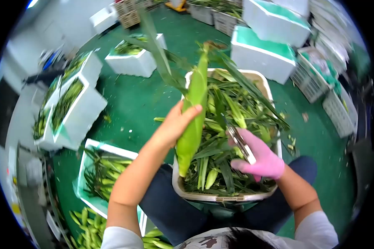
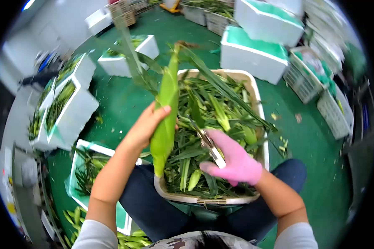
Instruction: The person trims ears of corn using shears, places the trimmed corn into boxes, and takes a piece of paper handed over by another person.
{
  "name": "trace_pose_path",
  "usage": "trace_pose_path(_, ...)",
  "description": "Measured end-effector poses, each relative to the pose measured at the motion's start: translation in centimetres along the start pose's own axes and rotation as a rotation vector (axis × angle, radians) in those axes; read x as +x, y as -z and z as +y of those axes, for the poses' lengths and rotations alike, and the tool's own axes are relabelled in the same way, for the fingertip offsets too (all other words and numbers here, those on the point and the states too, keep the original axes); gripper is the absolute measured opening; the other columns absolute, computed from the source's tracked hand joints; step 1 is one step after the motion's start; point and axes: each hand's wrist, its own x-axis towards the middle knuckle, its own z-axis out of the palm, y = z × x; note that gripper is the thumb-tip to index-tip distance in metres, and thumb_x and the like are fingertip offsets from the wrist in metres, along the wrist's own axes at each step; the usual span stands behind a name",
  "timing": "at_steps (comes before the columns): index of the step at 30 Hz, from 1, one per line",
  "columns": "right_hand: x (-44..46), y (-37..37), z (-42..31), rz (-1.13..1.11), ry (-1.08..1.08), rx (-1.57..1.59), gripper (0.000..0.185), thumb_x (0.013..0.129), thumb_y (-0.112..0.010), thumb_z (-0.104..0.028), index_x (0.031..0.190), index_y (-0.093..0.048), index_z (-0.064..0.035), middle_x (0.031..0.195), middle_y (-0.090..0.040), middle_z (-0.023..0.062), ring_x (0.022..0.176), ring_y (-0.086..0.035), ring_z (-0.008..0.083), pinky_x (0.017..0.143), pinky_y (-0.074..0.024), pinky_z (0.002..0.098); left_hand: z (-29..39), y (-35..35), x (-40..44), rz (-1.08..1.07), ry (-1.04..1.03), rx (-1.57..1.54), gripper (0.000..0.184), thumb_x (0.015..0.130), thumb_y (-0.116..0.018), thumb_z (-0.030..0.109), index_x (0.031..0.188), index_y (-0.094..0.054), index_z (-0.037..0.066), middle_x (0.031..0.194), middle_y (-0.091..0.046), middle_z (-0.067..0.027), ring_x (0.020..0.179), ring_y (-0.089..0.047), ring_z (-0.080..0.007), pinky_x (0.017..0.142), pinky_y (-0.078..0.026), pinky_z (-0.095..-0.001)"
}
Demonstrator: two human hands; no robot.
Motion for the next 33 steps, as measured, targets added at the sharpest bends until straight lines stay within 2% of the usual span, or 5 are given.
trace_pose_path(7, 0.4, 5.1, 9.2, 0.241, 0.006, -0.218, 0.079, 0.076, -0.075, -0.034, 0.135, -0.042, 0.0085, 0.121, -0.055, 0.0243, 0.116, -0.054, 0.0363, 0.105, -0.0402, 0.0386, -7.0, -7.1, 1.3, -0.108, -0.06, 0.497, 0.067, 0.087, -0.071, 0.04, 0.134, -0.049, -0.004, 0.124, -0.063, -0.0202, 0.116, -0.059, -0.0266, 0.099, -0.045, -0.0363)
trace_pose_path(15, -0.7, 6.8, 13.7, -0.235, -0.086, -0.461, 0.08, 0.074, -0.073, -0.038, 0.14, -0.045, -0.002, 0.106, -0.065, 0.0264, 0.097, -0.063, 0.0333, 0.092, -0.0484, 0.0385, -7.7, -3.3, 2.9, -0.676, 0.279, 0.612, 0.049, 0.088, -0.069, 0.031, 0.121, -0.056, -0.003, 0.102, -0.067, -0.0118, 0.09, -0.066, -0.0216, 0.084, -0.052, -0.0336)
trace_pose_path(21, -0.2, 4.1, 15.2, -0.209, -0.217, -0.067, 0.043, 0.074, -0.072, -0.028, 0.107, -0.061, -0.0024, 0.08, -0.065, 0.0119, 0.074, -0.064, 0.0226, 0.073, -0.0522, 0.0328, -9.2, -2.6, 3.9, -0.743, 0.705, 0.193, 0.052, 0.089, -0.067, 0.03, 0.126, -0.05, -0.002, 0.093, -0.066, -0.0117, 0.077, -0.068, -0.0203, 0.072, -0.056, -0.0332)
trace_pose_path(26, -0.4, 2.4, 15.4, 0.118, -0.206, 0.759, 0.025, 0.081, -0.064, -0.014, 0.101, -0.059, -0.0002, 0.078, -0.061, 0.0062, 0.066, -0.059, 0.0139, 0.058, -0.0498, 0.026, -10.3, -3.0, 4.2, -0.564, 0.465, 0.249, 0.052, 0.089, -0.069, 0.034, 0.122, -0.049, -0.001, 0.094, -0.066, -0.0116, 0.082, -0.066, -0.0202, 0.077, -0.055, -0.0335)
trace_pose_path(33, -2.5, 1.5, 12.0, -0.031, -0.24, 0.834, 0.054, 0.084, -0.067, -0.015, 0.132, -0.045, -0.0012, 0.103, -0.055, 0.0044, 0.09, -0.056, 0.0132, 0.083, -0.0475, 0.028, -11.3, -5.3, 3.0, -0.235, -0.003, 0.409, 0.053, 0.087, -0.073, 0.035, 0.123, -0.057, -0.001, 0.106, -0.067, -0.0094, 0.095, -0.063, -0.018, 0.087, -0.05, -0.033)
